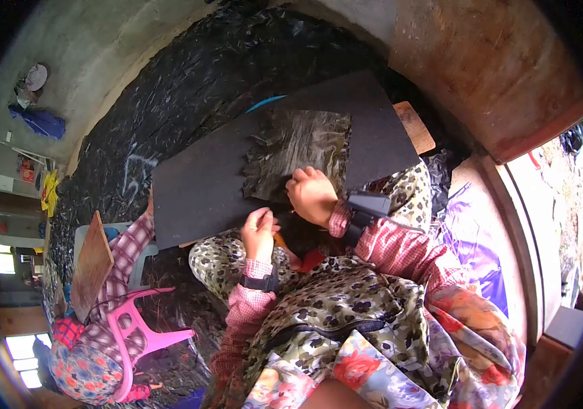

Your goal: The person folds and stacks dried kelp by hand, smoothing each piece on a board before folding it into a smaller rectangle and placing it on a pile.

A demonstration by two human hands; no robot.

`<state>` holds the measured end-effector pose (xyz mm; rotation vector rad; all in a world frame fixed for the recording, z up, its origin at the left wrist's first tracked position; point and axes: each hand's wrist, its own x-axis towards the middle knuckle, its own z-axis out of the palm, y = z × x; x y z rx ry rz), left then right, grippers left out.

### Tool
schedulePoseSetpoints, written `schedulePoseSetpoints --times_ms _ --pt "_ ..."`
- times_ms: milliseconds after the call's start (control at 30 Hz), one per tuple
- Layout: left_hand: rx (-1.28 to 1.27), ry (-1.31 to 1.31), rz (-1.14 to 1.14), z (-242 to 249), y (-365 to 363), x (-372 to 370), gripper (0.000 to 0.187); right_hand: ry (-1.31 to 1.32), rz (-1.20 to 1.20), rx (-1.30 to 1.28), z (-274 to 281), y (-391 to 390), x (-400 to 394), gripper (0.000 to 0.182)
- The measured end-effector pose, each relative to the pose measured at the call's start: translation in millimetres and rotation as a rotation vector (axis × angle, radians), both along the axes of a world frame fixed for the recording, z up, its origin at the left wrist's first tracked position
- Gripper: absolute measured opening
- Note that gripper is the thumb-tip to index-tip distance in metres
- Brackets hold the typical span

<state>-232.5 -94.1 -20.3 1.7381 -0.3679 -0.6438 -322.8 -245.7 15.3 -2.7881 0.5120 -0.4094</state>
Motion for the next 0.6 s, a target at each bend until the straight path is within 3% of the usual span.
schedulePoseSetpoints --times_ms 100,167,200,267,333,567,600 --pt "-0.053 0.433 -0.026 10 -16 -6 0.037 -0.323 -0.049 0.378 9 -20 3 0.017" --pt "-0.02 0.455 0.013 17 -30 -8 0.038 -0.373 -0.108 0.652 19 -41 1 0.019" --pt "0.021 0.477 0.052 21 -37 -9 0.04 -0.306 -0.234 1.13 39 -46 0 0.016" --pt "0.02 0.444 0.065 13 -50 -4 0.04 -0.56 -0.189 1.501 45 -64 -1 0.012" --pt "-0.024 0.354 0.09 3 -58 2 0.037 -0.666 -0.192 1.511 56 -85 -8 0.008" --pt "-0.197 0.154 0.176 53 -17 99 0.028 -0.936 -0.385 1.819 74 -162 -68 0.018" --pt "-0.237 0.136 0.171 45 -5 119 0.029 -0.841 -0.301 1.556 28 -187 -85 0.019"
